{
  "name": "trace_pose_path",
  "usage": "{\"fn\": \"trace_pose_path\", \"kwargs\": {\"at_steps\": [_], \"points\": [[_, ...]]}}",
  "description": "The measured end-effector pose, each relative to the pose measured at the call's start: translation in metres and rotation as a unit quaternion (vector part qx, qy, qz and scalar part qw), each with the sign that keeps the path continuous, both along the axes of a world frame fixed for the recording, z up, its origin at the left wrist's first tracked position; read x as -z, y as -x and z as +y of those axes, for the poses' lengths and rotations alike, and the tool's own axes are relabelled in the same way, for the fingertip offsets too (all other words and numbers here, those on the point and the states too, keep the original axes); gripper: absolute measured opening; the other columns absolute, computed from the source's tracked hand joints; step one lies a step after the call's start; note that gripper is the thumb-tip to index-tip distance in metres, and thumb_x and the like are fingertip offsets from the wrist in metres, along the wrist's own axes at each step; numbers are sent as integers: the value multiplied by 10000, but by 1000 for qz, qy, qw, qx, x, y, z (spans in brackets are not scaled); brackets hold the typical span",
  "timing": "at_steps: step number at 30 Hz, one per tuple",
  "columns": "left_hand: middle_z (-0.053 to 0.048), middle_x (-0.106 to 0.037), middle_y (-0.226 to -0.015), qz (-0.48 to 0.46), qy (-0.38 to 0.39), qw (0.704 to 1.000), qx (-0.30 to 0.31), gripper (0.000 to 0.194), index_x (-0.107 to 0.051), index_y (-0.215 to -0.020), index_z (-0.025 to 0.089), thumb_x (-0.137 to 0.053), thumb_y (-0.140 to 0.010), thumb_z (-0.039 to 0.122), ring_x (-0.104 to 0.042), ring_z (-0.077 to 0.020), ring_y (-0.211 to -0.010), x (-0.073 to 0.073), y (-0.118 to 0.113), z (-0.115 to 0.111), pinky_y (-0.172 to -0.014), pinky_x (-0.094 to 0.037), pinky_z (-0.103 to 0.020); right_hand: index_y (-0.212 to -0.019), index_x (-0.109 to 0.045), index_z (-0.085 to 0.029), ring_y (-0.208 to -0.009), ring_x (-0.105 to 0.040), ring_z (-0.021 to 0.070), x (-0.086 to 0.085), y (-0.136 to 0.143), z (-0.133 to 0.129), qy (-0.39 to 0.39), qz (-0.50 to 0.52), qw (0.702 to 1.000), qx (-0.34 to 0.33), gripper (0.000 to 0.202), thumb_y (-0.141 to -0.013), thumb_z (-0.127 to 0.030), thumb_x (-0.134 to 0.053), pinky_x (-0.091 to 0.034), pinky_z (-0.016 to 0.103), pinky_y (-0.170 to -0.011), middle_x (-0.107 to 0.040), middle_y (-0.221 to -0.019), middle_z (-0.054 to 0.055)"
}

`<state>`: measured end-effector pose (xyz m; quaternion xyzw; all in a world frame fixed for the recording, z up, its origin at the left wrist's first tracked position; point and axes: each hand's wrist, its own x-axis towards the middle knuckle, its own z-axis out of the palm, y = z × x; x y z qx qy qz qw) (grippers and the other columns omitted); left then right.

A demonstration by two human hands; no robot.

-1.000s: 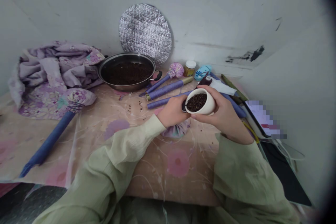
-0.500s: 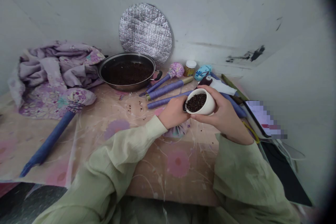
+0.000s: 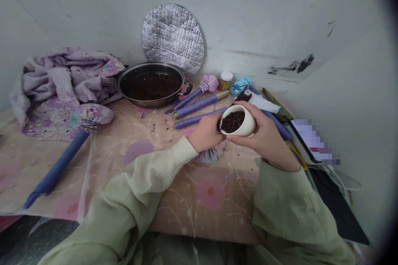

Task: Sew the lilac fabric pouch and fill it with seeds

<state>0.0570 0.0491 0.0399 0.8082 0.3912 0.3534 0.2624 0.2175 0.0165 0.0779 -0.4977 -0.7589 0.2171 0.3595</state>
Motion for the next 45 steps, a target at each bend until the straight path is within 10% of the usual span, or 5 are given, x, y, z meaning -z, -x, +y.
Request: {"fn": "trace_pose_path", "kwargs": {"at_steps": [45], "points": [[-106, -682, -882, 34, -4, 999, -14, 252, -562, -878, 117, -560, -626, 109, -635, -244, -790, 0, 0, -2, -674, -468, -312, -1245, -471, -249, -1124, -540, 257, -4, 6, -6, -27, -35, 999, 10, 641, -652, -253, -714, -448, 384, -947, -555, -1236, 43]]}}
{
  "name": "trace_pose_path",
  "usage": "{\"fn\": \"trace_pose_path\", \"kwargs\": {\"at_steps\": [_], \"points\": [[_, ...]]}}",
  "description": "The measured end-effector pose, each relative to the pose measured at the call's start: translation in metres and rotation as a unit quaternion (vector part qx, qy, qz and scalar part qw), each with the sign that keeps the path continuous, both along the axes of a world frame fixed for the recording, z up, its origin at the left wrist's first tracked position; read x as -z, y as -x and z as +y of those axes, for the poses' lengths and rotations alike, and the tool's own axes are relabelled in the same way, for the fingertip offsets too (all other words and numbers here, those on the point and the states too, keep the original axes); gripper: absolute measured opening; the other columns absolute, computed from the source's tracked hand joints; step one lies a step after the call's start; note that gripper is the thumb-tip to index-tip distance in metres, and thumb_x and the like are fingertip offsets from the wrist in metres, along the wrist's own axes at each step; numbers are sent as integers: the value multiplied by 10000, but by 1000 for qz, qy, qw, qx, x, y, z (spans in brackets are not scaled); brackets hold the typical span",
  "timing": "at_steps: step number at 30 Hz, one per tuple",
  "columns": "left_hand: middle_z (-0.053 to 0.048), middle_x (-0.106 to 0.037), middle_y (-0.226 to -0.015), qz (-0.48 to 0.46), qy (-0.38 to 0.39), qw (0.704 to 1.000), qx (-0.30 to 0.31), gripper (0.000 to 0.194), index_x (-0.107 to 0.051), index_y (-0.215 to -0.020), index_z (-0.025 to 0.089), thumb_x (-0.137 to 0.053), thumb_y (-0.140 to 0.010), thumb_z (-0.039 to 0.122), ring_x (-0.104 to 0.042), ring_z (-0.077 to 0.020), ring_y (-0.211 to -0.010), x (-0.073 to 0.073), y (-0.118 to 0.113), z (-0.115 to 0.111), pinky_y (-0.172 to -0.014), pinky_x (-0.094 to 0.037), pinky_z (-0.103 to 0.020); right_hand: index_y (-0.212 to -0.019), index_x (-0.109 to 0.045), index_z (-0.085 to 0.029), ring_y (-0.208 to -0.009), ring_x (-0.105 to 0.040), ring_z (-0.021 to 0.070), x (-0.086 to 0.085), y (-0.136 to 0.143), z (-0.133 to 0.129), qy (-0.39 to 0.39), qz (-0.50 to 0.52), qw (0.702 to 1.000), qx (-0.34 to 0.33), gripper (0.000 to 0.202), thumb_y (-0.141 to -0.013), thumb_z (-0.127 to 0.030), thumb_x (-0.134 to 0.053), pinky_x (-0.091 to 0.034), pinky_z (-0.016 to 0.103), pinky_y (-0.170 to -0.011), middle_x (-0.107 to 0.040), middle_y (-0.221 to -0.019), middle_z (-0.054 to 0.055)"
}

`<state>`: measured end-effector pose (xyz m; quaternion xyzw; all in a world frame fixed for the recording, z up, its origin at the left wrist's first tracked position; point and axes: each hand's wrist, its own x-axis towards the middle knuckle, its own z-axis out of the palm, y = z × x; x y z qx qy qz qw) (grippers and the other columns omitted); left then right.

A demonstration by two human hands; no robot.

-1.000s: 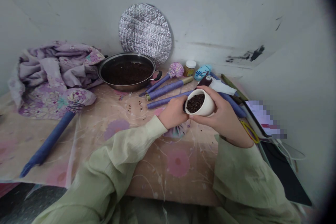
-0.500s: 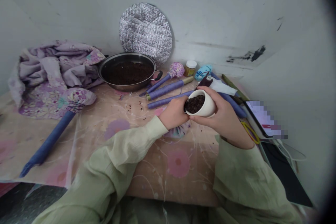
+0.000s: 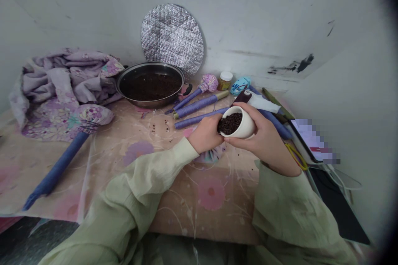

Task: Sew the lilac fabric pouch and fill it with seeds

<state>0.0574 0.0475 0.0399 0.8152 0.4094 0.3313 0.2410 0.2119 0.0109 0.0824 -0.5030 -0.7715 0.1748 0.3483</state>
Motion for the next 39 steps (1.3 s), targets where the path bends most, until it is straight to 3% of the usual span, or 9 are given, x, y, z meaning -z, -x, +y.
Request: {"fn": "trace_pose_path", "kwargs": {"at_steps": [39], "points": [[-82, -679, -861, -12, 17, 1000, 14, 177, -598, -826, 129, -585, -650, 150, -614, -212, -769, -3, 2, 2, -705, -470, -316, -1244, -471, -258, -1117, -542, 253, -1, -2, 0, 17, 22, 1000, 7, 653, -646, -278, -732, -447, 401, -958, -558, -1230, 43]]}}
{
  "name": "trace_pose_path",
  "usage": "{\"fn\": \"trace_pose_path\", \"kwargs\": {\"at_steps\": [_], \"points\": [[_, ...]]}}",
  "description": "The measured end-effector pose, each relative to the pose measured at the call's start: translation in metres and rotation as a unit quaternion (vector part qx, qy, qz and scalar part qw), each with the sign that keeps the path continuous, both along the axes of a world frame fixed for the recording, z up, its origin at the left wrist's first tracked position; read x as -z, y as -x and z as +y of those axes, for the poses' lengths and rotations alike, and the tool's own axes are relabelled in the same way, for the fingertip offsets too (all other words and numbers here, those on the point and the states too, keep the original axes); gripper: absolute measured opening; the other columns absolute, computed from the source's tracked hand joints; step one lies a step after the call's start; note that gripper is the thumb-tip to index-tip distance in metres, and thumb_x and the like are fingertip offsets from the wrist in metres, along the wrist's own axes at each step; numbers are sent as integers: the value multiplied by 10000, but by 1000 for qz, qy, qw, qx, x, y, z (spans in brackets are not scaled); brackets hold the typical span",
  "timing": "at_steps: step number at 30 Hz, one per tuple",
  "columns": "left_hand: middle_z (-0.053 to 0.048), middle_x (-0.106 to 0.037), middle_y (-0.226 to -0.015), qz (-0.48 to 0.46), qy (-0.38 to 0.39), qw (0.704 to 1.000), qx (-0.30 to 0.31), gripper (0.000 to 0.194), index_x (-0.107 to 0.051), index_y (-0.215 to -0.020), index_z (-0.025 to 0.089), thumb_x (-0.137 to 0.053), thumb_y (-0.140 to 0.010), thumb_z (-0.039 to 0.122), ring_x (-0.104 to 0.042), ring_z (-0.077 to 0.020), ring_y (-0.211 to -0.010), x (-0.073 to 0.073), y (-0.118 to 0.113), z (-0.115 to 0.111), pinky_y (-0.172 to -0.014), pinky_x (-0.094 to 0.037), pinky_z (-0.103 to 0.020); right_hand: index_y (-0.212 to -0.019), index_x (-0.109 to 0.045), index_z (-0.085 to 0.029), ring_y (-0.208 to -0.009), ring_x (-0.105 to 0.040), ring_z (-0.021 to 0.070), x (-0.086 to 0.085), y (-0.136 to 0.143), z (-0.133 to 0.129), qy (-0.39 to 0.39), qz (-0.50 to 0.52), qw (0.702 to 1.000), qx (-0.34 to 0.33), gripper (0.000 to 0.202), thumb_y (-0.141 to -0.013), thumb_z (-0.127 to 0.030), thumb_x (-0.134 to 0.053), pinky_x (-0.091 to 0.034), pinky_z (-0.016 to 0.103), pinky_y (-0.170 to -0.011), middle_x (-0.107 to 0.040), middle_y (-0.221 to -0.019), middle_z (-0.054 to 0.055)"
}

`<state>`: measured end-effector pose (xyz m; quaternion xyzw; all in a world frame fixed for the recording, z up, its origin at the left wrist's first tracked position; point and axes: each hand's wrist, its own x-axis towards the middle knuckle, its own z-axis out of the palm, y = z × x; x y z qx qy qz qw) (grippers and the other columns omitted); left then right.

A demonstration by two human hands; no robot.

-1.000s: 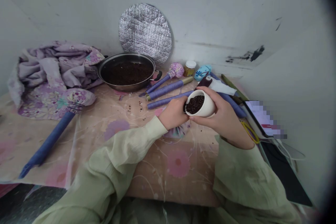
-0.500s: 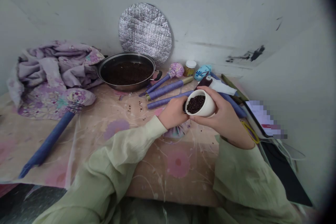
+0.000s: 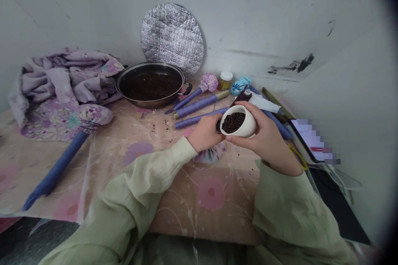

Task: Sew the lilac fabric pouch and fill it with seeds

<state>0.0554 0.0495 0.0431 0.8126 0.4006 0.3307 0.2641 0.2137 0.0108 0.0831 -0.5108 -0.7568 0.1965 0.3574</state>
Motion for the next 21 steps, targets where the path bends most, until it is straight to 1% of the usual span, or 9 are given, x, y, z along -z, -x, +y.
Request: {"fn": "trace_pose_path", "kwargs": {"at_steps": [7, 11, 15, 21], "points": [[-66, -677, -831, 2, 9, 1000, -1, 133, -610, -799, 134, -611, -671, 169, -608, -206, -762, -2, 3, 1, -729, -471, -333, -1229, -483, -260, -1110, -542, 253, 0, -3, 1, -14, 9, 1000, 7, 637, -645, -305, -733, -446, 410, -958, -560, -1226, 42], [-64, -682, -829, -2, 15, 1000, 13, 123, -621, -797, 131, -612, -685, 181, -605, -207, -768, -3, 4, 3, -724, -467, -332, -1221, -487, -256, -1093, -550, 251, -2, -2, 0, -8, 16, 1000, 8, 630, -645, -306, -738, -451, 407, -950, -569, -1209, 43], [-51, -680, -801, -27, 34, 999, 29, 88, -628, -778, 127, -599, -714, 180, -597, -189, -748, -2, 5, 5, -714, -466, -320, -1229, -481, -253, -1102, -548, 247, -2, -3, -1, 5, 24, 1000, 8, 643, -644, -298, -745, -450, 403, -959, -561, -1223, 42], [-23, -671, -764, -52, 49, 997, 40, 75, -630, -757, 143, -594, -757, 209, -591, -177, -727, -1, 5, 6, -708, -480, -314, -1231, -473, -253, -1122, -539, 260, -4, -3, -1, 1, 28, 1000, 3, 635, -658, -320, -738, -458, 412, -957, -553, -1235, 50]]}}
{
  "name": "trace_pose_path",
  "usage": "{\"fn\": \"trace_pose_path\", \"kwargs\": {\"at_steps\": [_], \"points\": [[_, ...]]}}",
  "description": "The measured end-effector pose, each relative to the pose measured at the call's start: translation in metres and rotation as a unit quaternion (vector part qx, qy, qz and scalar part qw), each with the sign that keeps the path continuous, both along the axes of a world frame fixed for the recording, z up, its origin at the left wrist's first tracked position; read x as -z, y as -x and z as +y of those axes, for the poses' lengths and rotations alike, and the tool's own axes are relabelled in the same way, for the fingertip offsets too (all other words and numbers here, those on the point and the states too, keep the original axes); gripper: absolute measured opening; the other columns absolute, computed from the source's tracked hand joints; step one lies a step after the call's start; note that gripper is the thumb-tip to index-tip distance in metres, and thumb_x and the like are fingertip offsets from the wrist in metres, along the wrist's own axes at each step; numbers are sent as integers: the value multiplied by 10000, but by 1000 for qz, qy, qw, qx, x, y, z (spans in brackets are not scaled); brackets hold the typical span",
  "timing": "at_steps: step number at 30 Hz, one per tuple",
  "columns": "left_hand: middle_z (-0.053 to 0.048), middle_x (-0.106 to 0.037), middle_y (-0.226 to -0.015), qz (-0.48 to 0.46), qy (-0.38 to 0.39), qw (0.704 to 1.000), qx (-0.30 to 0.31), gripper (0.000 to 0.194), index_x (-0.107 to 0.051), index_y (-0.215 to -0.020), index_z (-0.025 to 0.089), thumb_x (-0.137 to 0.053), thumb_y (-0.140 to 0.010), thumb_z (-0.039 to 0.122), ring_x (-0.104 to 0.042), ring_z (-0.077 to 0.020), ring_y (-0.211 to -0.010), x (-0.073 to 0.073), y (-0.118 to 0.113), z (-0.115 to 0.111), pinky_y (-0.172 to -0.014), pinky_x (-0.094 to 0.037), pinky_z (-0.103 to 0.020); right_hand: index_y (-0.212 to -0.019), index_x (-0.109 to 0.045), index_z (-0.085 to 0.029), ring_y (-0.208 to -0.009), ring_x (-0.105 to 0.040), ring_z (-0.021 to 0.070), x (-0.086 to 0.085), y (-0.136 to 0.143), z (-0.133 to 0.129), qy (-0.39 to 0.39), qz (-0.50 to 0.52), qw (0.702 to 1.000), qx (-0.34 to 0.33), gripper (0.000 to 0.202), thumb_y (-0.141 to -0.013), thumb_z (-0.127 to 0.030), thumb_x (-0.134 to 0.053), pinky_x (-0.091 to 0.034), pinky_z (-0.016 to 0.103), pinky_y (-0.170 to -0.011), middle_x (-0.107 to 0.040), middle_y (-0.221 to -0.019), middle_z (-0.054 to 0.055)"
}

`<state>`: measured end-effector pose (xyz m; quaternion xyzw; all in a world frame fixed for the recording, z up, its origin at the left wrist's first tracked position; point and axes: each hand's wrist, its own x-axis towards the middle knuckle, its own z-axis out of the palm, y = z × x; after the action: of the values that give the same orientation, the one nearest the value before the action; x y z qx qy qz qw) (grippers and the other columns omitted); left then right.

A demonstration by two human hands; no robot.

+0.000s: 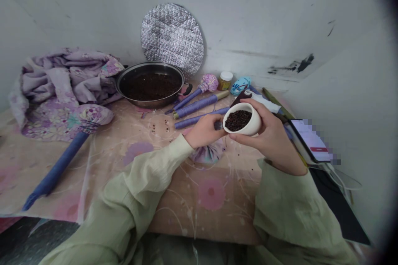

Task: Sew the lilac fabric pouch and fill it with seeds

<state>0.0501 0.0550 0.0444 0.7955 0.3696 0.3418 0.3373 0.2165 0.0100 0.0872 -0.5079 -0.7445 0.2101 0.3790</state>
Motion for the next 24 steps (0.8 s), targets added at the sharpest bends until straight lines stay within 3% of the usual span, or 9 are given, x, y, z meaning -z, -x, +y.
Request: {"fn": "trace_pose_path", "kwargs": {"at_steps": [8, 18, 21, 24], "points": [[-31, -669, -792, -48, 6, 999, 12, 127, -627, -789, 150, -532, -832, 223, -598, -179, -807, 2, -2, 1, -761, -476, -311, -1210, -476, -258, -1102, -547, 264, -3, -2, -1, -8, 4, 1000, 6, 602, -672, -343, -731, -468, 411, -938, -558, -1212, 52], [-6, -589, -723, -63, 30, 998, -10, 346, -550, -725, 153, -317, -945, 281, -532, -128, -716, 7, -3, 6, -698, -447, -264, -1195, -490, -243, -1102, -545, 259, -6, -2, -1, -13, 15, 1000, 19, 624, -639, -330, -758, -461, 408, -942, -569, -1191, 47], [-22, -613, -798, -71, 37, 997, -25, 324, -567, -810, 152, -310, -947, 293, -552, -130, -775, 8, -1, 7, -752, -452, -266, -1193, -492, -248, -1092, -550, 258, -5, -2, -1, -10, 18, 1000, 22, 626, -634, -334, -760, -464, 409, -935, -572, -1184, 46], [-54, -622, -963, -74, -6, 994, -83, 238, -576, -951, 154, -389, -922, 299, -560, -147, -912, 4, 3, 6, -838, -440, -283, -1205, -481, -252, -1085, -555, 260, -4, -3, 0, -10, 20, 1000, 15, 641, -636, -361, -757, -465, 414, -932, -572, -1181, 47]]}}
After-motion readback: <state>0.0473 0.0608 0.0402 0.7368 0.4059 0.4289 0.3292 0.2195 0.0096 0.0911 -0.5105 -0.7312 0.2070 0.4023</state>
